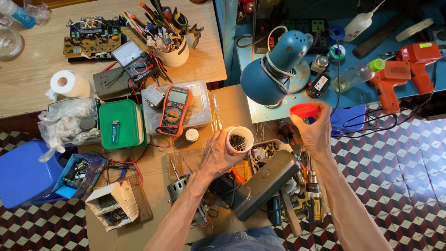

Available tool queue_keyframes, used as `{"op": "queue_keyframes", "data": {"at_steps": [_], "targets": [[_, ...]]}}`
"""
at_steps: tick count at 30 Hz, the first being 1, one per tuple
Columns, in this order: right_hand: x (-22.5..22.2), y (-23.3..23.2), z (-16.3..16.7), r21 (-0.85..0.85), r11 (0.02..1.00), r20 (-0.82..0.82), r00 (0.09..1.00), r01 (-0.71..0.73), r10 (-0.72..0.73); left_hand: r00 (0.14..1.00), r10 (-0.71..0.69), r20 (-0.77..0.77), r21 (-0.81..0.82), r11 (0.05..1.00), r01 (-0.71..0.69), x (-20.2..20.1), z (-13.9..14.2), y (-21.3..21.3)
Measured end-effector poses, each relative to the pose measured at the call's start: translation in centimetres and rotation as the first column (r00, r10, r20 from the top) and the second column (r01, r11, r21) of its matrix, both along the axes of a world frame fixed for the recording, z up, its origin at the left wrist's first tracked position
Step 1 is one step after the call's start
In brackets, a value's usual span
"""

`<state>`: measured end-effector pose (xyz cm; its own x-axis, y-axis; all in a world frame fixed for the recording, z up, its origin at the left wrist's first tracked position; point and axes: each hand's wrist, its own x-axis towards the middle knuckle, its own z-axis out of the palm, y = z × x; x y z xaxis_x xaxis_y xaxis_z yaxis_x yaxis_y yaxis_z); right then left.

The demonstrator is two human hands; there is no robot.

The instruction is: The person works on a disassembled electric motor and vacuum cleaner housing. They retrieve small metal parts from a container, inspect them, and use a cordless drill to fasten components on the motor assembly.

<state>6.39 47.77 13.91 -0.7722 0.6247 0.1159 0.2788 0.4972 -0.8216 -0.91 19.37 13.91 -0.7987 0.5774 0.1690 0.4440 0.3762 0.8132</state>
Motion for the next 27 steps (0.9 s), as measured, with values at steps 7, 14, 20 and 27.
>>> {"op": "queue_keyframes", "data": {"at_steps": [7, 14, 20, 27], "targets": [[-1.3, 1.6, -5.9, 0.265, 0.954, 0.022, 0.988, 0.140, -0.151, 0.987, 0.012, 0.163, 0.035, 0.999, -0.018, 0.4, -0.8, 0.8], [-2.6, 3.7, -6.5, 0.287, 0.930, 0.123, 0.954, 0.231, -0.275, 0.957, 0.036, 0.287, 0.042, 0.998, -0.050, 0.3, -1.3, 1.2], [-2.6, 3.5, -4.6, 0.361, 0.916, 0.094, 0.970, 0.177, -0.225, 0.966, 0.004, 0.257, 0.086, 0.996, -0.027, 0.3, -2.1, 1.0], [1.6, -5.5, 0.5, -0.095, 0.995, 0.059, 0.998, 0.023, -0.017, 0.975, 0.014, 0.220, 0.152, 0.987, -0.049, 0.7, -3.0, 0.3]]}}
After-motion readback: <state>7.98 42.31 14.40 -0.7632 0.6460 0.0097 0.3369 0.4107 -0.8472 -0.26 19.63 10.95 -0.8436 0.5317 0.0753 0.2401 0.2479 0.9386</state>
